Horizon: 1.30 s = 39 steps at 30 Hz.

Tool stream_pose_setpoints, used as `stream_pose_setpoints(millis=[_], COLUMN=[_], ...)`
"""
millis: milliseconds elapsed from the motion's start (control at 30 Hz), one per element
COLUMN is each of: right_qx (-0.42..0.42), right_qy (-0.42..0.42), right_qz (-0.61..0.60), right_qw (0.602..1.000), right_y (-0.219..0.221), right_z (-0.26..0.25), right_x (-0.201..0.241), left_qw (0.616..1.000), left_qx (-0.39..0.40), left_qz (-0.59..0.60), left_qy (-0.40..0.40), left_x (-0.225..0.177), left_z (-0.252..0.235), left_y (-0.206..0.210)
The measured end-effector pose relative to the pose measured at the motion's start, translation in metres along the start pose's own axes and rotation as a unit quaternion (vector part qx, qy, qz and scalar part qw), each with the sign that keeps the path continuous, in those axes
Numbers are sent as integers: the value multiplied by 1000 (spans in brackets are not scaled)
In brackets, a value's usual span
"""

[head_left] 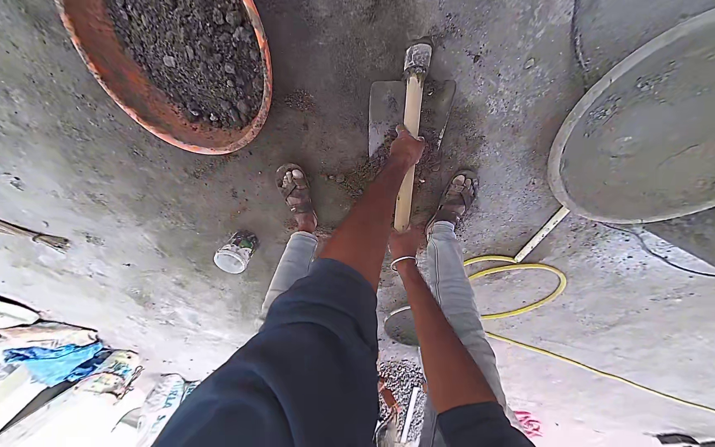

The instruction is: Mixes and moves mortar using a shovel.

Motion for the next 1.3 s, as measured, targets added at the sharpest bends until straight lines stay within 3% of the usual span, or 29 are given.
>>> stream_pose_setpoints(millis=[267, 333, 400, 600, 700, 833, 967, 1233, 1300], right_qx=[14, 92, 36, 39, 63, 74, 93, 151, 153], right_qy=[19, 56, 25, -20, -37, -46, -39, 57, 61], right_qz=[-79, -72, -58, -76, -111, -160, -138, -74, -59], right_qw=[997, 992, 997, 996, 991, 983, 985, 984, 985], right_y=[2, -3, 1, 2, 12, 25, 55, 127, 130], right_z=[12, 20, 6, -3, -2, -2, 1, 32, 28], right_x=[11, 22, 14, 20, 11, -11, -62, -200, -215], left_qw=[991, 990, 990, 996, 991, 975, 970, 982, 983], left_qx=[53, 55, 45, 21, -54, -128, -172, -170, -170], left_qz=[-123, -131, -130, 52, -10, -137, -141, -79, -60], left_qy=[-13, -7, -10, 70, 121, 122, 103, 1, -11], left_x=[-15, -19, -9, -14, -9, -5, 54, 236, 252], left_z=[-9, -10, -12, -20, -21, -22, -8, 29, 31], left_y=[-9, -9, -8, -4, -2, 10, 16, 54, 59])
Point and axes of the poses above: each hand's wrist, its own z-axis away from the middle knuckle, its own y-axis out of the palm, x = y × z, the point moved 10 cm from there along -z, towards the middle knuckle, and after that the axes turned 11 degrees about x, right-handed, at the moved point
